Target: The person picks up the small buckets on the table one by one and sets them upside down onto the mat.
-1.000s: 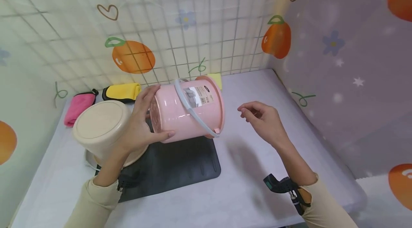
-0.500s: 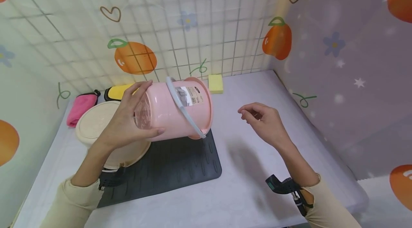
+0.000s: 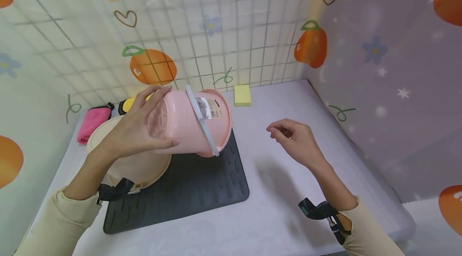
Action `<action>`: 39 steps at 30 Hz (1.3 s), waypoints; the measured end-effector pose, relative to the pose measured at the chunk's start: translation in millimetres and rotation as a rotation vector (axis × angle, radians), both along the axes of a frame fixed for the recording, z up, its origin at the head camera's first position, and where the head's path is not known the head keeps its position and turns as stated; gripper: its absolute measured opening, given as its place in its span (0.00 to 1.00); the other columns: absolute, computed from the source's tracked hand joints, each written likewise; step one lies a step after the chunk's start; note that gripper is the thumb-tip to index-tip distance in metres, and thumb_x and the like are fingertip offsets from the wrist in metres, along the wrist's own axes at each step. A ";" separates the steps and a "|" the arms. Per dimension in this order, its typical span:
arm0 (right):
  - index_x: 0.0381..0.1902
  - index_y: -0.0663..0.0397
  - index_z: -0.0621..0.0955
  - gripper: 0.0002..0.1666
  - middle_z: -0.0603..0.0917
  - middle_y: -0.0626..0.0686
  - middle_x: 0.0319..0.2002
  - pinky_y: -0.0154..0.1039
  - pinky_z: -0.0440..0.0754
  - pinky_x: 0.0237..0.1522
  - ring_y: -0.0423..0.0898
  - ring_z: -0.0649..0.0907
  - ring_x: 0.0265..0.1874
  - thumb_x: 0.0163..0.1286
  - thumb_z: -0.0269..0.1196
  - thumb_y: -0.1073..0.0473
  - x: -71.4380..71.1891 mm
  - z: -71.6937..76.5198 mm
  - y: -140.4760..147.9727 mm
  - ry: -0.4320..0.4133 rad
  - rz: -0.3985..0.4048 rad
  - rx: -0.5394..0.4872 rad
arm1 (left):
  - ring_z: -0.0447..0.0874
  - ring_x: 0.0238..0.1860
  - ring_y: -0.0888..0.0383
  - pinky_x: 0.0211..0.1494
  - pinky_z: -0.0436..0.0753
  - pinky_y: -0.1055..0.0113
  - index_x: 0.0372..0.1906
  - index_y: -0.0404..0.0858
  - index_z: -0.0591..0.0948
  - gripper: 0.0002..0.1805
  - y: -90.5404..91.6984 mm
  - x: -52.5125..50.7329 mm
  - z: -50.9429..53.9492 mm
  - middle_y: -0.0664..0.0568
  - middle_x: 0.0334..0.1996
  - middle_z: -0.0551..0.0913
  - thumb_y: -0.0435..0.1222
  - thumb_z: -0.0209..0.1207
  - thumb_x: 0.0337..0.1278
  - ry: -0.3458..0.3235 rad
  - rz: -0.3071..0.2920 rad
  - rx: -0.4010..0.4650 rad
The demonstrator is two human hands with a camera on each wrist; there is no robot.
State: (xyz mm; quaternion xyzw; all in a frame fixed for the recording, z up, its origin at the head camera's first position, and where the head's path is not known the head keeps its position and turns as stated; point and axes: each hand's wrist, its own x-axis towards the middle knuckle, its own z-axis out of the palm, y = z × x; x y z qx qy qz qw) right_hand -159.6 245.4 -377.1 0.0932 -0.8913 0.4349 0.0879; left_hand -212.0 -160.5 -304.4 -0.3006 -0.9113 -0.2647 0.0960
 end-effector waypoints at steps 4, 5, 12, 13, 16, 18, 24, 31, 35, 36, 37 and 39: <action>0.47 0.49 0.86 0.10 0.86 0.49 0.36 0.34 0.80 0.33 0.46 0.82 0.34 0.76 0.59 0.55 -0.4 -1.1 1.8 -0.006 -0.004 0.014 | 0.58 0.71 0.47 0.57 0.78 0.41 0.78 0.63 0.55 0.63 -1.9 -3.5 2.3 0.49 0.76 0.52 0.60 0.77 0.32 -0.019 0.005 -0.034; 0.47 0.50 0.86 0.10 0.86 0.49 0.36 0.35 0.80 0.33 0.46 0.82 0.34 0.76 0.59 0.55 -0.5 -1.3 2.2 -0.007 -0.006 0.017 | 0.58 0.71 0.46 0.57 0.77 0.40 0.78 0.64 0.54 0.63 -2.0 -4.6 2.5 0.49 0.76 0.52 0.61 0.77 0.32 -0.029 0.007 -0.044; 0.46 0.49 0.86 0.10 0.86 0.50 0.36 0.35 0.80 0.33 0.46 0.82 0.34 0.76 0.60 0.55 -1.1 -4.1 3.7 -0.013 0.004 0.011 | 0.60 0.69 0.44 0.57 0.76 0.38 0.78 0.63 0.54 0.61 2.1 -11.4 -0.1 0.49 0.75 0.55 0.64 0.73 0.35 -0.053 -0.007 -0.142; 0.46 0.50 0.86 0.10 0.86 0.50 0.36 0.35 0.80 0.32 0.46 0.82 0.34 0.76 0.60 0.55 -1.0 -4.5 3.8 -0.013 0.005 0.011 | 0.61 0.69 0.44 0.56 0.76 0.38 0.78 0.63 0.55 0.61 3.2 -12.6 -0.9 0.48 0.75 0.55 0.65 0.72 0.35 -0.047 -0.009 -0.163; 0.46 0.50 0.86 0.10 0.86 0.50 0.36 0.35 0.80 0.32 0.46 0.82 0.34 0.76 0.60 0.56 -0.7 -5.4 3.8 -0.021 0.000 0.013 | 0.62 0.67 0.42 0.53 0.78 0.38 0.78 0.62 0.56 0.59 5.8 -15.3 -3.3 0.48 0.74 0.56 0.66 0.70 0.36 -0.041 -0.005 -0.233; 0.46 0.50 0.86 0.10 0.86 0.50 0.36 0.35 0.80 0.33 0.46 0.82 0.34 0.76 0.60 0.55 -0.6 -5.6 3.8 -0.028 -0.004 0.016 | 0.62 0.66 0.39 0.50 0.79 0.38 0.79 0.62 0.55 0.59 7.5 -16.0 -4.0 0.48 0.75 0.55 0.67 0.69 0.37 -0.052 0.004 -0.277; 0.46 0.50 0.86 0.09 0.86 0.48 0.36 0.35 0.80 0.33 0.46 0.82 0.34 0.75 0.60 0.57 -1.1 -7.6 3.3 -0.026 0.006 0.008 | 0.63 0.66 0.35 0.45 0.80 0.36 0.79 0.68 0.50 0.60 14.3 -15.8 -3.4 0.50 0.78 0.50 0.72 0.65 0.37 -0.099 0.010 -0.382; 0.47 0.51 0.86 0.10 0.86 0.48 0.36 0.36 0.80 0.32 0.47 0.82 0.34 0.75 0.60 0.57 -2.1 -13.0 2.1 -0.042 0.018 0.011 | 0.64 0.64 0.32 0.42 0.79 0.33 0.79 0.68 0.51 0.59 22.5 -16.2 -3.5 0.51 0.79 0.49 0.72 0.63 0.38 -0.106 0.000 -0.461; 0.46 0.50 0.86 0.09 0.86 0.48 0.36 0.36 0.80 0.32 0.47 0.82 0.34 0.75 0.60 0.57 -2.7 -14.9 1.3 -0.047 0.015 0.018 | 0.64 0.63 0.28 0.43 0.78 0.32 0.79 0.66 0.51 0.59 25.3 -20.5 -6.5 0.49 0.78 0.50 0.72 0.63 0.38 -0.105 0.004 -0.478; 0.46 0.50 0.86 0.09 0.86 0.49 0.36 0.36 0.80 0.31 0.47 0.82 0.34 0.75 0.60 0.58 -2.7 -15.3 1.0 -0.046 0.017 0.018 | 0.64 0.63 0.28 0.44 0.78 0.32 0.79 0.66 0.51 0.59 26.1 -21.5 -7.4 0.48 0.78 0.50 0.72 0.63 0.38 -0.106 0.005 -0.481; 0.46 0.50 0.86 0.09 0.86 0.49 0.36 0.36 0.80 0.31 0.47 0.82 0.34 0.75 0.60 0.58 -3.0 -15.9 0.7 -0.045 0.020 0.017 | 0.64 0.63 0.27 0.44 0.78 0.32 0.79 0.66 0.51 0.59 27.0 -22.6 -8.4 0.48 0.78 0.51 0.72 0.63 0.38 -0.108 0.006 -0.486; 0.46 0.49 0.86 0.09 0.86 0.49 0.35 0.36 0.80 0.31 0.47 0.83 0.33 0.75 0.60 0.58 -3.4 -16.7 0.0 -0.040 0.025 0.017 | 0.64 0.63 0.27 0.44 0.78 0.32 0.79 0.66 0.51 0.59 28.7 -24.7 -10.3 0.47 0.78 0.50 0.71 0.64 0.38 -0.113 0.004 -0.494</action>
